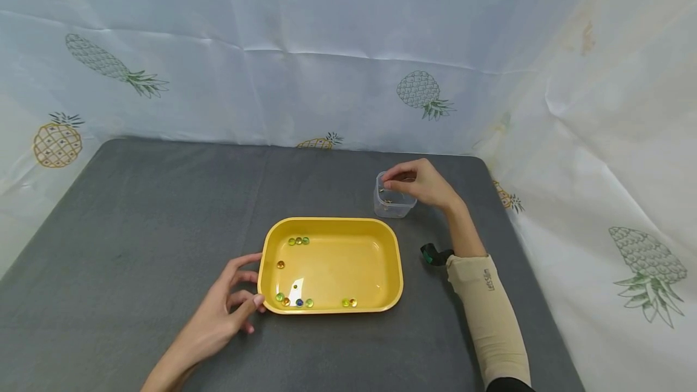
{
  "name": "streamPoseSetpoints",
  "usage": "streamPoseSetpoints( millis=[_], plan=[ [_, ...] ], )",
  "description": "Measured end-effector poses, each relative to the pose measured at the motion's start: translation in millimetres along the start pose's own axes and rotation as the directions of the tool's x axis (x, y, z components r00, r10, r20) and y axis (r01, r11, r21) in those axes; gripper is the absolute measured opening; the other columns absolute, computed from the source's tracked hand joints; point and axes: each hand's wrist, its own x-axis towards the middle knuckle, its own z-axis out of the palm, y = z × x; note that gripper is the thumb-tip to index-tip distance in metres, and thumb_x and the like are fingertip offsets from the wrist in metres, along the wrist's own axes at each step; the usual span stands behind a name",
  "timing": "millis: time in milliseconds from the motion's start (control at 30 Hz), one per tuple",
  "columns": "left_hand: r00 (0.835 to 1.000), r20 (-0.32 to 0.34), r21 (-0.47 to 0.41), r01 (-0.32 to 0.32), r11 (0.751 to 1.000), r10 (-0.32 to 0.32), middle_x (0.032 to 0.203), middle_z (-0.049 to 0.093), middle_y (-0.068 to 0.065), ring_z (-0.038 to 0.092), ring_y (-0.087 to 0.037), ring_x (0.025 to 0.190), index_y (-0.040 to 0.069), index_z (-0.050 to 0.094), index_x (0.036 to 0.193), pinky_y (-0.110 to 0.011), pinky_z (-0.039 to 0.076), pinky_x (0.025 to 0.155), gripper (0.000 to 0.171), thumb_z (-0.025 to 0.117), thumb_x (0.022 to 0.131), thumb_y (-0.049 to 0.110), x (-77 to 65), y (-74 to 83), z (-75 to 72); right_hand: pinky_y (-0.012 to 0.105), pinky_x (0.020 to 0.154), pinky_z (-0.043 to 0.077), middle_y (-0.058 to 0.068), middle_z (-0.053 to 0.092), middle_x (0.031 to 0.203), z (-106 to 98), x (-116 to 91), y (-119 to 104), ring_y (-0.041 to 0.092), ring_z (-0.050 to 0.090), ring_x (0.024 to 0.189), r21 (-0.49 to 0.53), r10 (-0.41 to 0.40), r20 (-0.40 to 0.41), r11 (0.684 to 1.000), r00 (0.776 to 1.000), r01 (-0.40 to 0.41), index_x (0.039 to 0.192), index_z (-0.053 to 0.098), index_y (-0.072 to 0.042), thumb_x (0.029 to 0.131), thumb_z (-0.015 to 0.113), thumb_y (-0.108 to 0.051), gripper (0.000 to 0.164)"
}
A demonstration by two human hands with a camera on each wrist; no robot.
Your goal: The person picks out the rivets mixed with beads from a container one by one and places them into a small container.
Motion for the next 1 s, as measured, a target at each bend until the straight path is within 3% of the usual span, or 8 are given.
streamPoseSetpoints(
  millis=[200,367,600,1000],
  plan=[
    [1.0,-0.001,0.004,-0.01,1.0,0.01,0.119,0.049,-0.013,0.066,-0.022,0.077,0.037,0.034,0.14,-0.035,0.054,0.05,0.071,0.067,0.088,0.003,0.1,1.0,0.8,0.025,0.08,0.059,0.015,0.071,0.107,3,-1,-16,0.024,0.07,0.092,0.043,-0.057,0.019,0.997,0.998,0.056,0.108,0.071,-0.006,0.088,0.07,-0.016,0.022],
    [1.0,-0.003,0.002,-0.008,1.0,0.008,0.119,0.049,-0.013,0.066,-0.022,0.077,0.037,0.034,0.14,-0.035,0.054,0.05,0.071,0.067,0.088,0.003,-0.3,1.2,0.9,0.029,0.081,0.06,0.013,0.07,0.106,11,3,-35,0.032,0.069,0.092,0.066,-0.105,0.07,0.993,0.992,0.101,0.106,0.072,-0.012,0.089,0.069,-0.014,0.018],
    [1.0,-0.005,0.008,-0.009,1.0,0.009,0.118,0.049,-0.014,0.066,-0.024,0.078,0.037,0.033,0.141,-0.035,0.055,0.05,0.071,0.067,0.089,0.003,-0.3,0.3,1.1,0.029,0.083,0.059,0.007,0.071,0.103,21,9,-58,0.019,0.069,0.089,0.059,-0.161,0.14,0.986,0.977,0.154,0.106,0.072,-0.015,0.089,0.068,-0.013,0.017],
    [1.0,-0.008,0.009,-0.001,1.0,0.001,0.118,0.049,-0.013,0.066,-0.024,0.078,0.038,0.033,0.14,-0.035,0.055,0.05,0.071,0.066,0.089,0.001,0.0,0.4,1.5,0.033,0.079,0.06,0.003,0.069,0.105,32,16,-85,0.017,0.067,0.087,0.068,-0.223,0.246,0.975,0.943,0.212,0.105,0.072,-0.019,0.088,0.069,-0.015,0.018]
  ],
)
